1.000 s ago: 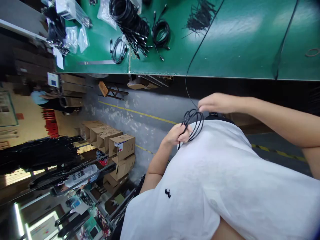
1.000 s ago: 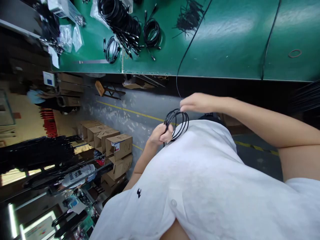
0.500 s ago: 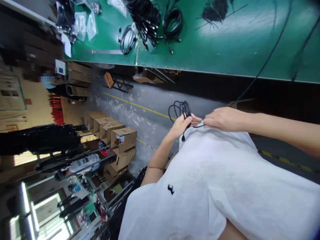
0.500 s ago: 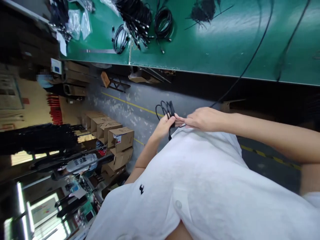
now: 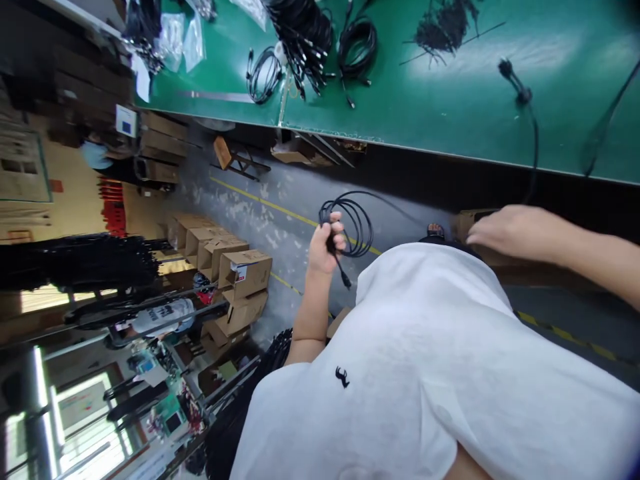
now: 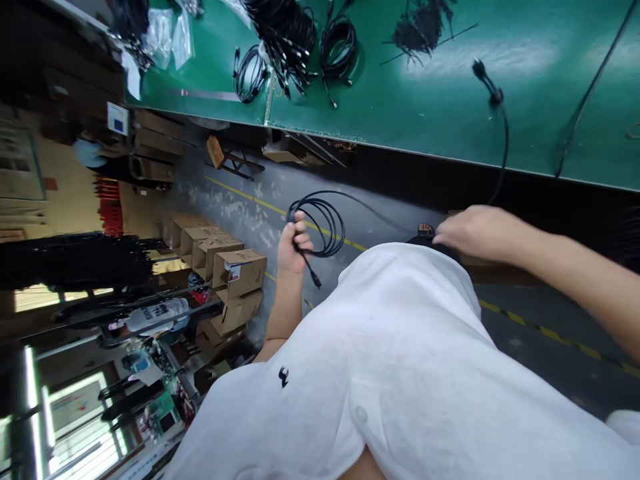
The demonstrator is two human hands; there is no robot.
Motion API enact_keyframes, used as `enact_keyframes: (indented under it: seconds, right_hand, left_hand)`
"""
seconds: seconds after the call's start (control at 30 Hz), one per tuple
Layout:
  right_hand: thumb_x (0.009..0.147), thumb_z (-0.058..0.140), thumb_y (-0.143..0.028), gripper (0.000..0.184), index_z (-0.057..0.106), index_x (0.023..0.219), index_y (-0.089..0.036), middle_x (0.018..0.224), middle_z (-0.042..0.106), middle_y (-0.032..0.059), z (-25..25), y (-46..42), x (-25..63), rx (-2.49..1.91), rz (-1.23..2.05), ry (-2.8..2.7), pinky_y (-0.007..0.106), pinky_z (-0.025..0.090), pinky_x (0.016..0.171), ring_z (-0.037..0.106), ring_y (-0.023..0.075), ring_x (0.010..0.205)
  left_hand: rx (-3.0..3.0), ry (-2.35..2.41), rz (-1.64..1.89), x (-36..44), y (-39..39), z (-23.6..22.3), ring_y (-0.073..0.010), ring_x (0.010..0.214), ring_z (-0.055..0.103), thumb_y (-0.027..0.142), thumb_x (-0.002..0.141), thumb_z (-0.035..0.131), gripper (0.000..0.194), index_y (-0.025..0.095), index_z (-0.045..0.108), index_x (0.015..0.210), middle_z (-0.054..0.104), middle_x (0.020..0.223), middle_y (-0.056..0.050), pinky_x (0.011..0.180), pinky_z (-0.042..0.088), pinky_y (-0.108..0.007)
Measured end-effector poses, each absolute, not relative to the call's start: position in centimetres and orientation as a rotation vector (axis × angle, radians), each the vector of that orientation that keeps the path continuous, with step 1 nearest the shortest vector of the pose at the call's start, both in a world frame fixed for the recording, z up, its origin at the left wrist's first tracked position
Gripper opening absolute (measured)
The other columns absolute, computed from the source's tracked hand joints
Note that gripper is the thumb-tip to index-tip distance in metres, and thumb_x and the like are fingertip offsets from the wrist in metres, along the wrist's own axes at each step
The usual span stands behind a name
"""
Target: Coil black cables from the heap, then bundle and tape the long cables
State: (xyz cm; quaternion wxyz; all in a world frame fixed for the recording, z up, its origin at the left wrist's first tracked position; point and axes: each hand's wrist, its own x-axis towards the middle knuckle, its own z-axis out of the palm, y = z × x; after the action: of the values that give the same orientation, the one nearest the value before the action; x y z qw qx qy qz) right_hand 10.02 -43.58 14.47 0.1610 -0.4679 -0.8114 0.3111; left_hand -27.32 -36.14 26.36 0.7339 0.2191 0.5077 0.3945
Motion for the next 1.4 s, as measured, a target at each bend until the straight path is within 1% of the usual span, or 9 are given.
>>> enact_keyframes:
  seconds: [0.1, 0.2, 0.43, 0.6, 0.7, 0.93, 1.07, 1.17, 1.4]
  right_hand:
    - [0.104, 0.030, -0.047, 0.048, 0.063, 0.082, -0.020, 0.076, 0.067, 0.0059, 19.6, -44.4, 3.5, -0.881, 0.825, -2.551, 0.033, 0.037, 0.066, 0.055, 0.0186, 0.065]
    - [0.104, 0.028, -0.044, 0.047, 0.061, 0.082, -0.018, 0.079, 0.066, 0.0057, 22.4, -42.2, -0.4, -0.921, 0.832, -2.569, 0.029, 0.029, 0.057, 0.052, 0.0150, 0.062]
    - [0.095, 0.042, -0.057, 0.047, 0.062, 0.077, -0.018, 0.078, 0.063, 0.0019, 19.8, -39.1, 4.3, -1.099, 1.454, -2.158, 0.026, 0.035, 0.065, 0.054, 0.0129, 0.069]
    - [0.093, 0.046, -0.042, 0.033, 0.062, 0.083, -0.015, 0.087, 0.064, 0.0094, 12.9, -40.4, 11.3, -1.685, 1.298, -1.709, 0.030, 0.038, 0.081, 0.054, 0.0146, 0.082]
    - [0.092, 0.050, -0.035, 0.024, 0.062, 0.088, -0.015, 0.098, 0.064, 0.0141, 9.4, -41.9, 12.4, -1.748, 1.234, -1.737, 0.031, 0.038, 0.085, 0.056, 0.0184, 0.091]
    - [0.099, 0.038, -0.032, 0.027, 0.058, 0.090, -0.016, 0.090, 0.062, 0.0131, 11.7, -45.5, 7.5, -1.807, 0.937, -2.412, 0.030, 0.024, 0.056, 0.048, 0.0155, 0.062]
    - [0.092, 0.040, -0.013, 0.021, 0.058, 0.082, -0.016, 0.082, 0.059, 0.0085, 17.8, -44.8, 2.4, -1.377, 0.704, -2.763, 0.030, 0.020, 0.057, 0.048, 0.0149, 0.061]
    - [0.093, 0.040, -0.011, 0.023, 0.060, 0.085, -0.016, 0.085, 0.062, 0.0084, 21.3, -42.7, -1.2, -1.070, 0.580, -2.829, 0.031, 0.022, 0.059, 0.051, 0.0154, 0.065]
    - [0.098, 0.046, -0.034, 0.033, 0.058, 0.120, -0.012, 0.120, 0.061, 0.0183, 21.8, -40.9, -2.5, -1.186, 0.444, -2.623, 0.033, 0.037, 0.073, 0.061, 0.0243, 0.095]
  left_hand:
    - [0.675, 1.134, 0.595, -24.8, -36.5, 24.9, -0.0127, 0.080, 0.071, 0.035, 0.087, 0.068, 0.021, 0.016, 0.062, 0.095, 0.075, 0.091, -0.005, 0.069, 0.054, -0.020]
    - [0.822, 0.970, 0.326, -22.7, -38.0, 23.5, -0.0176, 0.086, 0.072, 0.044, 0.081, 0.074, 0.035, 0.014, 0.063, 0.094, 0.074, 0.095, -0.009, 0.081, 0.054, -0.028]
    - [0.781, 0.655, 0.001, -23.6, -39.5, 24.1, -0.0087, 0.041, 0.049, 0.049, 0.076, 0.077, 0.041, 0.012, 0.067, 0.088, 0.056, 0.048, 0.002, 0.049, 0.046, -0.024]
    - [0.598, 0.624, 0.638, -27.8, -38.3, 25.2, -0.0016, 0.021, 0.007, 0.046, 0.077, 0.074, 0.034, 0.020, 0.057, 0.064, 0.017, 0.028, 0.015, 0.026, 0.016, -0.016]
    - [0.495, 0.840, 0.958, -29.0, -37.4, 25.7, 0.0008, 0.026, -0.007, 0.038, 0.089, 0.062, 0.028, 0.021, 0.057, 0.068, 0.015, 0.033, 0.016, 0.026, 0.006, -0.014]
    - [0.423, 1.144, 0.909, -28.2, -36.1, 26.0, 0.0003, 0.033, 0.034, 0.032, 0.096, 0.054, 0.018, 0.020, 0.066, 0.090, 0.045, 0.048, 0.010, 0.036, 0.027, -0.011]
    - [0.605, 1.148, 0.574, -26.2, -36.6, 22.8, -0.0103, 0.072, 0.069, 0.034, 0.084, 0.072, 0.024, 0.015, 0.066, 0.096, 0.072, 0.082, -0.003, 0.065, 0.051, -0.019]
    - [0.755, 1.042, 0.421, -24.5, -37.9, 20.1, -0.0170, 0.091, 0.070, 0.041, 0.077, 0.078, 0.036, 0.013, 0.066, 0.096, 0.074, 0.102, -0.010, 0.083, 0.052, -0.028]
    - [1.039, 0.766, 0.054, -24.2, -38.8, 19.9, -0.0125, 0.072, 0.060, 0.050, 0.079, 0.071, 0.039, 0.011, 0.067, 0.081, 0.066, 0.077, -0.005, 0.077, 0.047, -0.027]
